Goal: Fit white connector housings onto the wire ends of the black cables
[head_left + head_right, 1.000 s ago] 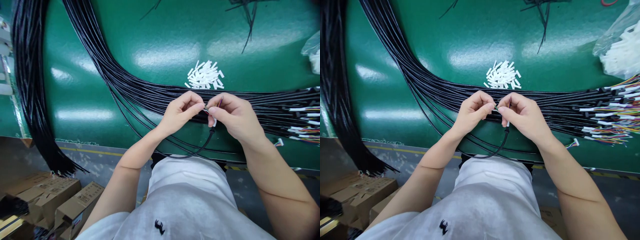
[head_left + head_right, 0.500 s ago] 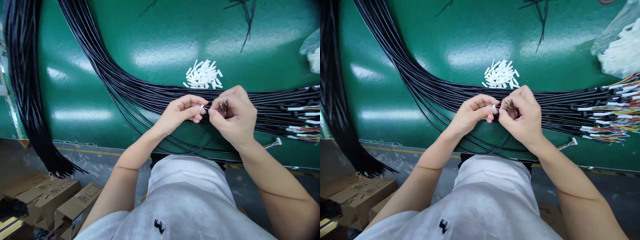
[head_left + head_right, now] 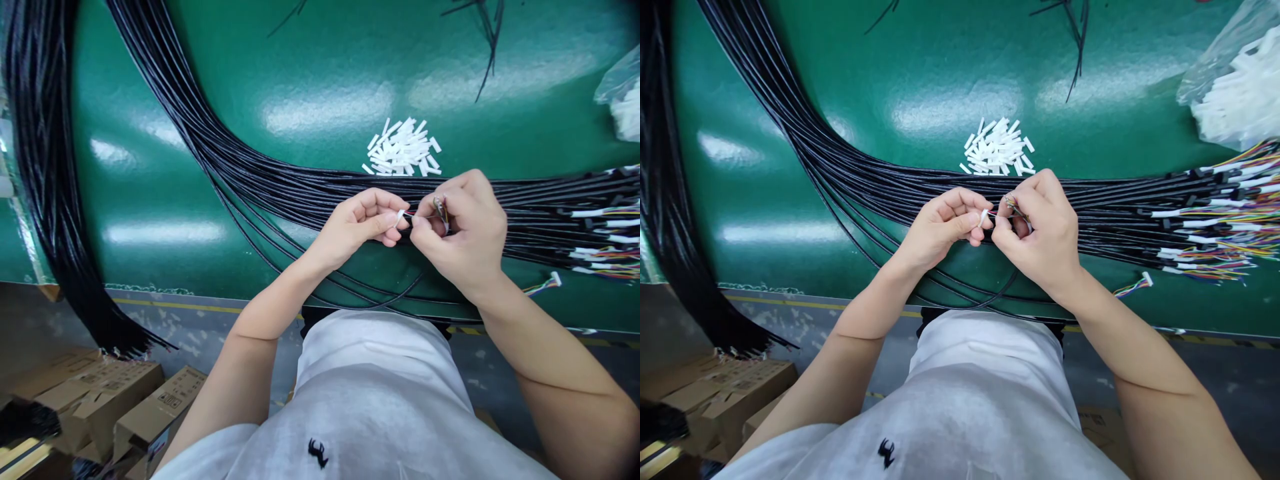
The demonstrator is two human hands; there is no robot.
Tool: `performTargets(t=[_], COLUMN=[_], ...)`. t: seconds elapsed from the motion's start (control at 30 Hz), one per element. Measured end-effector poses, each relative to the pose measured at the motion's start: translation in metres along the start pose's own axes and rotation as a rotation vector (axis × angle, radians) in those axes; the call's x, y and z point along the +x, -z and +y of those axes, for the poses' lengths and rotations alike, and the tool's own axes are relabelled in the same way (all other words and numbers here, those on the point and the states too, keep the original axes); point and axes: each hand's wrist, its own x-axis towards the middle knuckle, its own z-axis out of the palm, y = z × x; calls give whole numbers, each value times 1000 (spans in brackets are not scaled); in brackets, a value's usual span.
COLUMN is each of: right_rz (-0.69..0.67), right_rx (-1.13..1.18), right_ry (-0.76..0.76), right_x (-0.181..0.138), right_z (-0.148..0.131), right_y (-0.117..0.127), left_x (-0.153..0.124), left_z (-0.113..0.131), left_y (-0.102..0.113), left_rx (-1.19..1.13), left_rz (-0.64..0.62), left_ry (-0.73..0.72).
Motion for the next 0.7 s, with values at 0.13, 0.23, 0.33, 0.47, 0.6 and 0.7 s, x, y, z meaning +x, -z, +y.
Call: performTargets(t=[0.13, 0.23, 0.33, 0.47, 0.6, 0.7], right_rz=[17, 22, 24, 32, 30, -5], right_rx=[11, 21, 19, 9, 6, 32], right_ry=[30, 45, 76, 87, 82, 25], right_x=[0, 0, -1, -3, -3, -3], right_z=[1, 2, 2, 2, 1, -1], right_y=[-1, -2, -3, -3, -3, -1], left_x=[0, 0, 0, 0, -1, -1], left_z=[1, 1, 0, 0, 1, 2], left_y=[-2, -2, -2, -2, -2, -3], left_rx=[18, 31, 39, 70, 70, 69], left_rz=[-4, -1, 4, 9, 1, -7], left_ry=[-17, -10, -4, -9, -13, -14])
